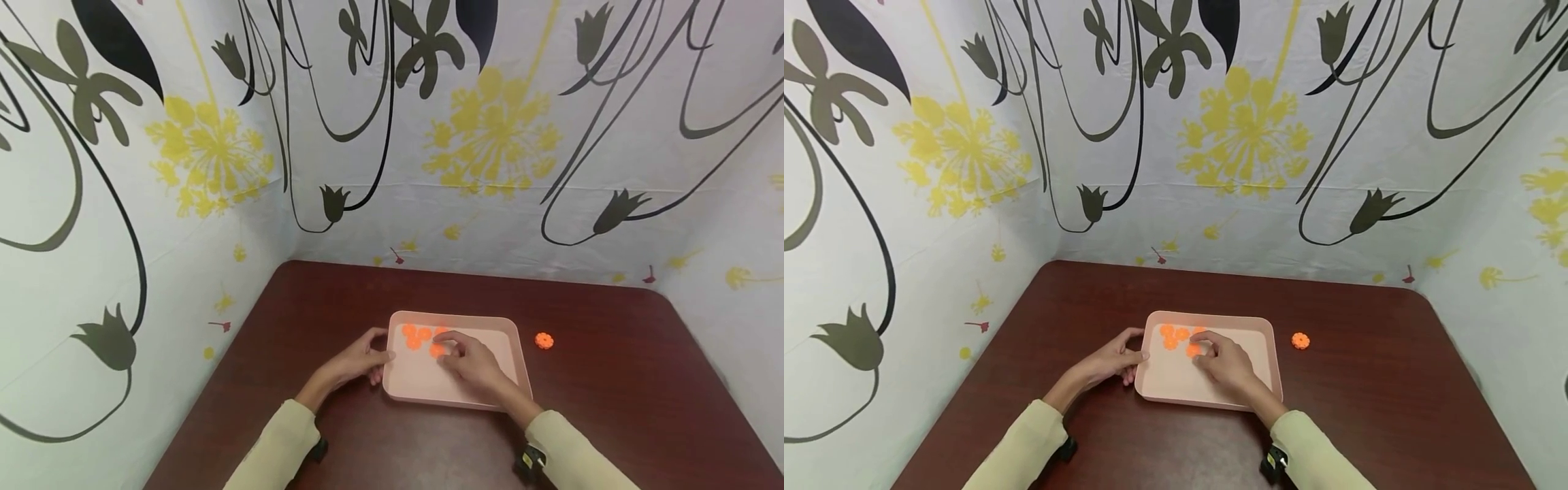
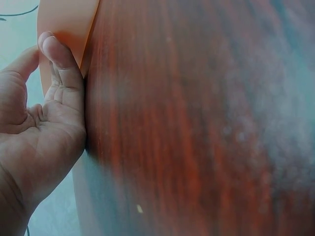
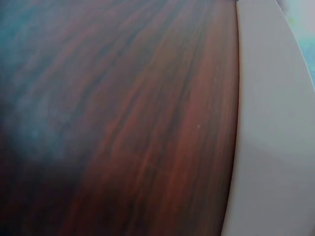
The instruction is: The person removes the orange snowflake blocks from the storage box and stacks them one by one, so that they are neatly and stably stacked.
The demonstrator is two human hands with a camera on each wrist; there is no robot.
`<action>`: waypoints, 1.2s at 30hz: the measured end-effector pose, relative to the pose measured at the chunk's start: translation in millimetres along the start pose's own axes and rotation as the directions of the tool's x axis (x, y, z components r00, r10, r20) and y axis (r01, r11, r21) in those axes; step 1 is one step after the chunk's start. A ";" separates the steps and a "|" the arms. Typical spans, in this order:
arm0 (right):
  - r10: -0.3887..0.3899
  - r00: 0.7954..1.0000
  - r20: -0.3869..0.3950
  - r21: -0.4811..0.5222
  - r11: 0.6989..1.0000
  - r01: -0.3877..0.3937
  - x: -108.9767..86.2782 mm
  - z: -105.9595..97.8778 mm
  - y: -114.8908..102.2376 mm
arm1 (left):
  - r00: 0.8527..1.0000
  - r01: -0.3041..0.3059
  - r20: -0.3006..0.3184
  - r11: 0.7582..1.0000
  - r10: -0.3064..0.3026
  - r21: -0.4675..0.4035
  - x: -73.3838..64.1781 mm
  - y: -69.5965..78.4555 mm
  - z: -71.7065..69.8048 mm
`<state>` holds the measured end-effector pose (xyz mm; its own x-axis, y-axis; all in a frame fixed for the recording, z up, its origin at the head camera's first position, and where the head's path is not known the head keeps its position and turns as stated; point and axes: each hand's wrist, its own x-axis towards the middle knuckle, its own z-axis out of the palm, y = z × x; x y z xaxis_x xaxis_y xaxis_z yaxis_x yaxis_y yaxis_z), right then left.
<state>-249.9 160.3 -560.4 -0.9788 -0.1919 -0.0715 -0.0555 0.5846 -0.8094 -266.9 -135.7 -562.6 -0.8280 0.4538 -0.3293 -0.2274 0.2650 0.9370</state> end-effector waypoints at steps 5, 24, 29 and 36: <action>0.030 0.999 -0.026 -0.028 0.999 -0.031 0.1 1.8 -1.4 | 1.000 0.001 -0.003 1.000 -0.001 0.004 0.3 0.2 0.2; -0.005 0.996 -0.091 -0.121 0.993 -0.006 -0.4 6.3 -4.0 | 1.000 -0.005 -0.010 0.999 0.005 0.040 -1.6 0.3 1.4; -0.013 0.994 -0.109 -0.143 0.990 -0.003 1.8 7.8 -3.0 | 1.000 0.001 -0.015 0.999 0.000 0.045 -2.6 0.8 2.1; -0.019 0.992 -0.128 -0.174 0.985 -0.004 4.3 8.9 -3.4 | 1.000 -0.006 -0.013 0.999 0.007 0.053 -2.0 1.6 2.9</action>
<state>-252.1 150.5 -563.1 -0.9948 -0.1001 0.0193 -0.0853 0.7134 -0.6955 -264.1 -133.7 -560.7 -0.8364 0.4441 -0.3213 -0.1950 0.3068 0.9316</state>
